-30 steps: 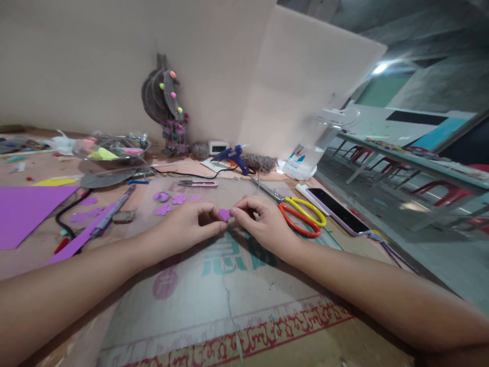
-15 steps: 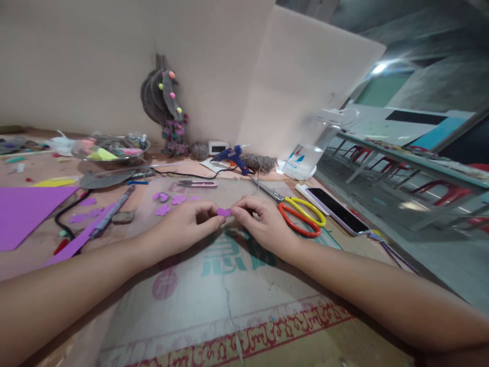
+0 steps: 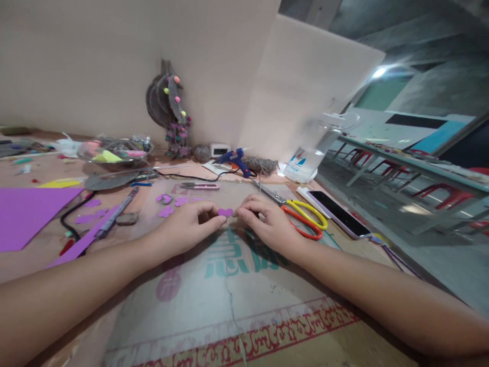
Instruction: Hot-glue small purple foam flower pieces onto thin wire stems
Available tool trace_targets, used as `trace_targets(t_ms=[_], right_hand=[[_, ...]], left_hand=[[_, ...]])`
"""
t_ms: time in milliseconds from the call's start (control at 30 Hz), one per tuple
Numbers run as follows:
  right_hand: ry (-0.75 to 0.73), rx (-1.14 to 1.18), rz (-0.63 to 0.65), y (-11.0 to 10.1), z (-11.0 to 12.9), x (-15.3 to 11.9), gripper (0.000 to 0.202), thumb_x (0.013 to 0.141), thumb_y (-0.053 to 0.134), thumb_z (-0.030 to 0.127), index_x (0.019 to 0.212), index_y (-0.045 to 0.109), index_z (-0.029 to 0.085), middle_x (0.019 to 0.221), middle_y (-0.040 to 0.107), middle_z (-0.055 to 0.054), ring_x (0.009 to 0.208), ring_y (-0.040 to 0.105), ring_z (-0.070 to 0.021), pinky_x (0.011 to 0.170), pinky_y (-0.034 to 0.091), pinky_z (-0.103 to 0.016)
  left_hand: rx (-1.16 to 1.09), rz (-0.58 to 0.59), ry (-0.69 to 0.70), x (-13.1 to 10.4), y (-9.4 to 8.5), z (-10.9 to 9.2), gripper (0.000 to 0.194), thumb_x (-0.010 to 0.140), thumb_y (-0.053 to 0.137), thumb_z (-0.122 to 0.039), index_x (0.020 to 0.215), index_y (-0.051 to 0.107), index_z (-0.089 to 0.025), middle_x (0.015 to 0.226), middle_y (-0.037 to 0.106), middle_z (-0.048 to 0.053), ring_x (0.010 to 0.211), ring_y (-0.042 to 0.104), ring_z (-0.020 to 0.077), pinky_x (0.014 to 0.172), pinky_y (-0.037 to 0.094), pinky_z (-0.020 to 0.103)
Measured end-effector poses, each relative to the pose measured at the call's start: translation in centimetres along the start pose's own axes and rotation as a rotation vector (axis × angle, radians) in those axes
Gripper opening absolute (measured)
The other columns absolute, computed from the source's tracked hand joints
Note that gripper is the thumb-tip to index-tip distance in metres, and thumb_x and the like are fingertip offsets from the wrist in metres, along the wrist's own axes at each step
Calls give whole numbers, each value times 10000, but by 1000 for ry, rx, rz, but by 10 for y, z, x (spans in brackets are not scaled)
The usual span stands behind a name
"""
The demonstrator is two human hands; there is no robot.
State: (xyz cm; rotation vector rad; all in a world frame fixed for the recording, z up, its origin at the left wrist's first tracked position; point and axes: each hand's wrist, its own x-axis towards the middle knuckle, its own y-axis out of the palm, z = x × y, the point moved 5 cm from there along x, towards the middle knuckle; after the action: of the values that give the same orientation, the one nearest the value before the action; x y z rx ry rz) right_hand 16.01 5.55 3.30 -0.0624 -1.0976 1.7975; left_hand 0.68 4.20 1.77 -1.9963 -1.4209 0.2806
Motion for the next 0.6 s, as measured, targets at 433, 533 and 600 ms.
trace_targets(t_ms=[433, 533, 600], right_hand=[[-35, 12, 33, 3, 4, -1, 130, 859, 551, 219, 761, 623, 173, 761, 563, -19, 750, 531, -137, 704, 424, -272], [10, -6, 2, 3, 2, -2, 123, 858, 550, 221, 768, 618, 171, 760, 569, -19, 722, 527, -135, 678, 426, -267], [24, -9, 3, 3, 2, -2, 131, 859, 550, 227, 759, 614, 172, 756, 571, -17, 714, 530, -133, 676, 431, -263]], left_hand=[[86, 66, 70, 1, 5, 0, 223, 843, 493, -342, 761, 637, -194, 740, 656, 3, 734, 587, 169, 667, 417, 266], [-21, 73, 25, 2, 5, 2, 195, 824, 523, -357, 841, 639, -201, 806, 677, 8, 773, 611, 177, 689, 445, 270], [-52, 60, 12, 1, 5, 2, 227, 840, 494, -376, 845, 635, -198, 812, 679, 14, 770, 615, 180, 684, 454, 273]])
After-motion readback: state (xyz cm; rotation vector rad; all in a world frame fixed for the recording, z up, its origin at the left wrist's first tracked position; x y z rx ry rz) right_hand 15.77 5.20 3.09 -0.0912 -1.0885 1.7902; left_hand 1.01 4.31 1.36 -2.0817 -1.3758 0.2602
